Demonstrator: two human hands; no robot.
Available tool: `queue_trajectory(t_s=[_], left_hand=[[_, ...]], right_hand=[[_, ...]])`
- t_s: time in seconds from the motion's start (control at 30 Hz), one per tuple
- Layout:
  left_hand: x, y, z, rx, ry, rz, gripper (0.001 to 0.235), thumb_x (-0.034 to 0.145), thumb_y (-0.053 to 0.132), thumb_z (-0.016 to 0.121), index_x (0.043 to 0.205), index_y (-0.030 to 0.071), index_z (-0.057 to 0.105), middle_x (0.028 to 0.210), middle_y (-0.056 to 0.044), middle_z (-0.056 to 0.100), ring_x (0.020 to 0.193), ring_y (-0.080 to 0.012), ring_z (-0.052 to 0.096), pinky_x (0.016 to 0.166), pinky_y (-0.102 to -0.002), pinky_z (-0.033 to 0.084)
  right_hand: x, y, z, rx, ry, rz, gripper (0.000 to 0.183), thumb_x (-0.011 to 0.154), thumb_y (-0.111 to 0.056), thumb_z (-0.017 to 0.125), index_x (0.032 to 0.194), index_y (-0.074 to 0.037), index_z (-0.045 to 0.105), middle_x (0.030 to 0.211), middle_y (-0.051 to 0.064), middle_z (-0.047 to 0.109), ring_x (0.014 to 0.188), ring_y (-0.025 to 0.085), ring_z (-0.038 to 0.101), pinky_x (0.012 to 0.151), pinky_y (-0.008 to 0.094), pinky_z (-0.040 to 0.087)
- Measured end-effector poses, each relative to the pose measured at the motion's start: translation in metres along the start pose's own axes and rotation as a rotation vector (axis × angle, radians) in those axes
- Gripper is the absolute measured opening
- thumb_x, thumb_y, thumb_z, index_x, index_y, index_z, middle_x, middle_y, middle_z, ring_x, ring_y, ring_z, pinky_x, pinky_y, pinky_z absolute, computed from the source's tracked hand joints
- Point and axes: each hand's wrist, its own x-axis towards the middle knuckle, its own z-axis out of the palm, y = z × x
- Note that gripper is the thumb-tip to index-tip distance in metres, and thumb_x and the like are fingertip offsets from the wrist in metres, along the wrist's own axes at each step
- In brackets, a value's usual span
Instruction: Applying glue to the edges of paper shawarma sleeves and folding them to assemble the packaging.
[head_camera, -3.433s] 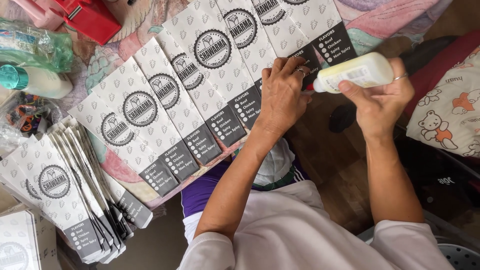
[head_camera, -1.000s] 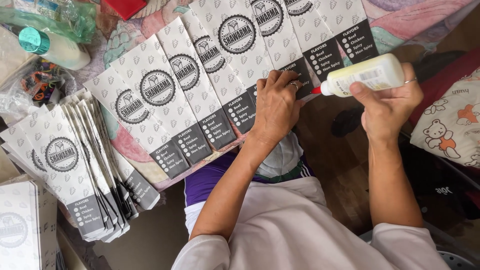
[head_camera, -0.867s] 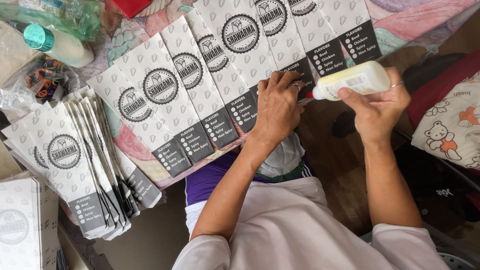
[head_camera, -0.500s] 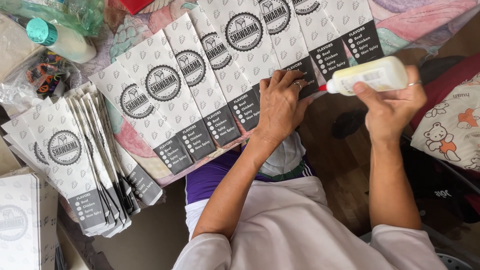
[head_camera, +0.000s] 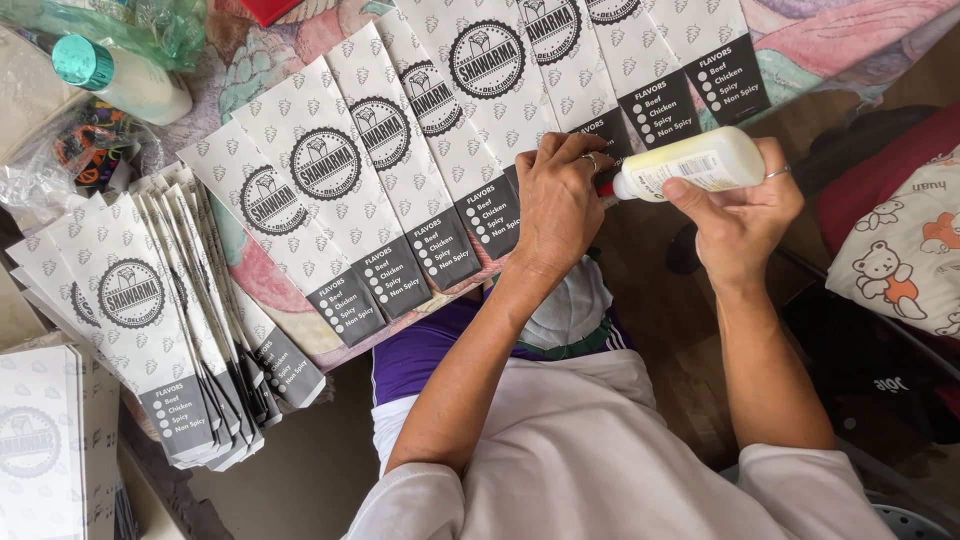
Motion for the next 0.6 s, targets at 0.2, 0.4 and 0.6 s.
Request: queue_trajectory(t_s=[0.2,0.4,0.6], left_hand=[[-0.002,-0.001,-0.003,-0.034,0.003,0.027,0.042,0.072,-0.012,0.058,0.095,0.014,0.081,0.113,0.007,0.071,0.104,-0.0208,0.056,0.082,-0.040,0.036],[-0.002,0.002,-0.006,0.000,-0.003,0.027,0.028,0.079,-0.004,0.067,0.096,0.014,0.081,0.114,0.005,0.071,0.105,-0.0224,0.056,0.079,-0.042,0.036],[-0.004,-0.002,-0.005,-0.054,-0.006,0.062,0.042,0.074,-0.014,0.059,0.099,0.012,0.081,0.117,0.004,0.071,0.108,-0.0212,0.056,0.084,-0.040,0.035]], right_hand=[[0.012,0.015,-0.026,0.073,0.073,-0.116,0.040,0.090,0.007,0.088,0.111,-0.001,0.055,0.107,0.021,0.068,0.102,0.032,0.072,0.086,0.046,0.068],[0.000,0.014,-0.003,0.122,0.030,-0.030,0.043,0.084,0.000,0.089,0.112,-0.002,0.056,0.102,0.014,0.068,0.096,0.024,0.070,0.084,0.039,0.065],[0.012,0.023,-0.022,0.117,0.066,-0.143,0.041,0.087,0.012,0.085,0.115,0.002,0.057,0.111,0.023,0.069,0.104,0.036,0.072,0.086,0.047,0.068]])
